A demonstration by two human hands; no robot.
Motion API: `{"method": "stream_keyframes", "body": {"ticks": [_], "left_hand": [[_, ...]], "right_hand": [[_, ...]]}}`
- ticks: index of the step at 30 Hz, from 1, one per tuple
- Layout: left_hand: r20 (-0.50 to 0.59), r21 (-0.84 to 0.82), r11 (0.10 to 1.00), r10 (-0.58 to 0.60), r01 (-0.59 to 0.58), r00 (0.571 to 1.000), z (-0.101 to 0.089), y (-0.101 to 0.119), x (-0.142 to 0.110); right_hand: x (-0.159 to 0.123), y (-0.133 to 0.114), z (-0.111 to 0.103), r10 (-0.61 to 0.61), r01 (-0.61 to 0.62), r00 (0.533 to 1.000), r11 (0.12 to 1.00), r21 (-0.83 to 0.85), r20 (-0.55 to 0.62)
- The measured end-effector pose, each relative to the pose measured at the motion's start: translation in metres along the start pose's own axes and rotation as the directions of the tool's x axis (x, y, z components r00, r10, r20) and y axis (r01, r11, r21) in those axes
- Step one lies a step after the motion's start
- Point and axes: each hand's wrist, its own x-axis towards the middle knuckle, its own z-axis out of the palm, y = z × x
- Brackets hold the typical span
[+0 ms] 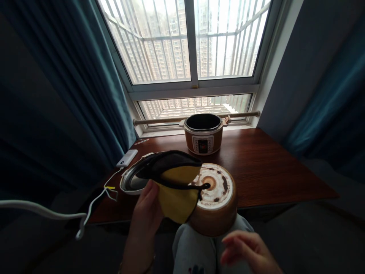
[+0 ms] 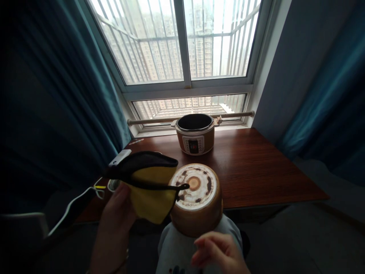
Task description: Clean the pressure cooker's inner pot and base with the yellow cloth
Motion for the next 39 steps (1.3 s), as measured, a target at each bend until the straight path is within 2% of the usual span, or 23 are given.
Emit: {"method": "stream_keyframes", "body": {"ticks": [1,3,5,7,10,12,13,15,16,17,19,20,21,22,24,26,28,30,31,32,34,37,39], "left_hand": [[0.082,-0.053,0.993,-0.101,0.106,0.991,0.006,-0.005,-0.003],[0.251,-0.088,0.935,-0.314,0.345,0.916,0.016,-0.019,-0.008],[0.36,-0.051,0.851,-0.473,0.523,0.804,0.024,-0.036,-0.013],[0.388,0.013,0.81,-0.544,0.586,0.744,0.031,-0.053,-0.019],[0.324,0.097,0.804,-0.583,0.587,0.745,0.04,-0.074,-0.029],[0.264,0.089,0.822,-0.564,0.563,0.782,0.045,-0.083,-0.037],[0.25,0.075,0.838,-0.54,0.54,0.804,0.046,-0.086,-0.04],[0.253,0.069,0.886,-0.46,0.458,0.851,0.045,-0.089,-0.044],[0.256,0.089,0.919,-0.395,0.385,0.883,0.042,-0.09,-0.044],[0.25,0.131,0.95,-0.308,0.283,0.918,0.037,-0.091,-0.044],[0.222,0.277,0.961,-0.087,0.023,0.971,0.024,-0.09,-0.04],[0.204,0.366,0.925,0.027,-0.102,0.979,0.016,-0.089,-0.036],[0.188,0.457,0.867,0.122,-0.197,0.974,0.008,-0.088,-0.032],[0.176,0.543,0.8,0.188,-0.254,0.966,0.0,-0.088,-0.026],[0.15,0.678,0.68,0.246,-0.281,0.958,-0.017,-0.091,-0.013],[0.128,0.755,0.61,0.223,-0.24,0.967,-0.032,-0.097,0.001],[0.095,0.777,0.604,0.168,-0.179,0.981,-0.045,-0.106,0.014],[0.066,0.775,0.62,0.113,-0.122,0.991,-0.054,-0.115,0.022],[0.057,0.774,0.625,0.089,-0.1,0.994,-0.058,-0.118,0.025],[0.054,0.773,0.628,0.071,-0.087,0.996,-0.06,-0.12,0.027],[0.059,0.775,0.626,0.057,-0.082,0.997,-0.063,-0.123,0.028],[0.06,0.777,0.621,0.087,-0.101,0.994,-0.064,-0.123,0.026],[0.078,0.782,0.61,0.109,-0.129,0.991,-0.064,-0.122,0.025]], "right_hand": [[0.003,-0.019,0.0,-0.108,0.112,0.989,0.993,0.038,-0.097],[0.014,-0.05,0.003,-0.254,0.268,0.935,0.963,0.027,-0.246],[0.025,-0.068,0.008,-0.335,0.338,0.902,0.94,-0.038,-0.271],[0.032,-0.075,0.013,-0.357,0.347,0.902,0.934,-0.085,-0.244],[0.036,-0.076,0.023,-0.296,0.274,0.923,0.954,-0.121,-0.246],[0.037,-0.078,0.025,-0.248,0.209,0.916,0.966,-0.152,-0.316],[0.037,-0.081,0.024,-0.246,0.193,0.894,0.966,-0.174,-0.374],[0.035,-0.092,0.015,-0.303,0.199,0.803,0.948,-0.249,-0.513],[0.033,-0.101,0.007,-0.362,0.208,0.729,0.926,-0.316,-0.581],[0.031,-0.111,-0.003,-0.439,0.205,0.63,0.889,-0.409,-0.64],[0.029,-0.134,-0.025,-0.631,0.113,0.38,0.757,-0.643,-0.676],[0.029,-0.145,-0.036,-0.724,0.027,0.286,0.661,-0.75,-0.627],[0.031,-0.156,-0.046,-0.796,-0.044,0.247,0.56,-0.827,-0.552],[0.036,-0.164,-0.056,-0.842,-0.092,0.253,0.471,-0.878,-0.478],[0.051,-0.173,-0.068,-0.87,-0.102,0.337,0.346,-0.933,-0.36],[0.07,-0.17,-0.072,-0.843,-0.023,0.465,0.294,-0.955,-0.271],[0.088,-0.157,-0.066,-0.77,0.102,0.615,0.29,-0.952,-0.168],[0.099,-0.138,-0.053,-0.642,0.236,0.767,0.307,-0.922,-0.017],[0.102,-0.129,-0.045,-0.561,0.307,0.823,0.31,-0.9,0.088],[0.104,-0.121,-0.038,-0.486,0.371,0.852,0.303,-0.878,0.192],[0.105,-0.107,-0.026,-0.385,0.454,0.857,0.251,-0.855,0.342],[0.106,-0.096,-0.021,-0.345,0.463,0.848,0.113,-0.879,0.403],[0.108,-0.093,-0.024,-0.312,0.472,0.846,0.06,-0.88,0.432]]}}
